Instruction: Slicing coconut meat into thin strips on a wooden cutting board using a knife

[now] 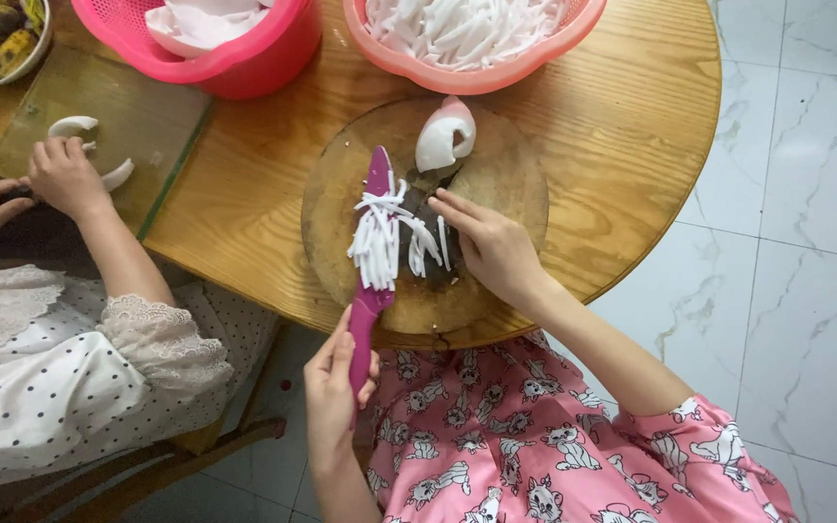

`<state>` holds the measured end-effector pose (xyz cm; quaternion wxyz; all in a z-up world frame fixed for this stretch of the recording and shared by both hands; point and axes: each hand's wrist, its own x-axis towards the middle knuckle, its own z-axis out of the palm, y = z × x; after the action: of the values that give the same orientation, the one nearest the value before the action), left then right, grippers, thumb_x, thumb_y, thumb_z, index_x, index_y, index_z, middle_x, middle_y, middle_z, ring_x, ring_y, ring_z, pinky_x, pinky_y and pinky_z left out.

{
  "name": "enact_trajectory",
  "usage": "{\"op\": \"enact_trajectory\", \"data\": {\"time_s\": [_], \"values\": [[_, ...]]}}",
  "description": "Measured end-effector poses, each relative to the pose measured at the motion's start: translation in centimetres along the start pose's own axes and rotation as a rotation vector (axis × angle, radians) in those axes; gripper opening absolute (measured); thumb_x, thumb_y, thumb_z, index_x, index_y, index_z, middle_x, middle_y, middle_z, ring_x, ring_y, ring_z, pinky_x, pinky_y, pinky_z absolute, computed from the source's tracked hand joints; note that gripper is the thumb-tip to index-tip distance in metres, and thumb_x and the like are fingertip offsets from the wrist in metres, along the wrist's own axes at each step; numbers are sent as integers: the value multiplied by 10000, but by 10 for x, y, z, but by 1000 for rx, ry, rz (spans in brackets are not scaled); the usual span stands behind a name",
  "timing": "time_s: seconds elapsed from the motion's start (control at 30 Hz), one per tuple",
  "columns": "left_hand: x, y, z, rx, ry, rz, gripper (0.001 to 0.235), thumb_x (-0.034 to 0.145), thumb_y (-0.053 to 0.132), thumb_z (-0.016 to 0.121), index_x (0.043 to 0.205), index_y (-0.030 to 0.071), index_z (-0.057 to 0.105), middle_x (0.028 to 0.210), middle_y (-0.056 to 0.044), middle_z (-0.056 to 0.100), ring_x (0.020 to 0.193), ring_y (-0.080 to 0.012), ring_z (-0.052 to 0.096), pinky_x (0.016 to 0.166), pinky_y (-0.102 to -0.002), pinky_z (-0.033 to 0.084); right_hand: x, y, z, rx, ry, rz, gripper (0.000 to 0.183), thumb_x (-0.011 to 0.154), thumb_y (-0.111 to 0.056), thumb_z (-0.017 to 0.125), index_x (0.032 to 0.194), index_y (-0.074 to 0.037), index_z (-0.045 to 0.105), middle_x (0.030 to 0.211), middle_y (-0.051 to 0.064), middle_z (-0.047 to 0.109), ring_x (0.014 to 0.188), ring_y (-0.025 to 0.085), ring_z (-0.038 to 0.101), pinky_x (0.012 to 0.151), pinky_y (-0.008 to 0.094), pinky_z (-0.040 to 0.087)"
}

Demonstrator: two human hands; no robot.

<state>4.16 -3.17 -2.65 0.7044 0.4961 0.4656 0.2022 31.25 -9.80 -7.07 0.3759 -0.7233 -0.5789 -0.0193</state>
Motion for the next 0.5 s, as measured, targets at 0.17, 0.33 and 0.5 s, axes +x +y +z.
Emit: {"op": "enact_trajectory", "data": {"time_s": [0.17,0.33,0.5], "values": [[0,20,-10,51,28,-11,547,1018,300,498,1540,138,485,655,-77,597,443,-82,438,358,-185,361,0,18,-19,152,269,-73,396,906,149,568,1226,-47,698,1259,152,706,1134,308,722,979,382,616],[11,69,-3,141,36,-74,504,1049,288,471,1536,168,510,689,-72,624,446,-82,441,358,-177,351,-4,46,-50,262,654,37,340,941,227,475,1038,12,721,1095,189,726,1012,316,716,835,377,602],[61,128,40,258,-64,335,415,1044,254,454,1422,131,574,531,-161,562,284,-149,438,226,-243,290,-11,79,-39,305,859,93,417,860,235,454,914,-2,793,908,166,743,705,280,695,663,373,572]]}}
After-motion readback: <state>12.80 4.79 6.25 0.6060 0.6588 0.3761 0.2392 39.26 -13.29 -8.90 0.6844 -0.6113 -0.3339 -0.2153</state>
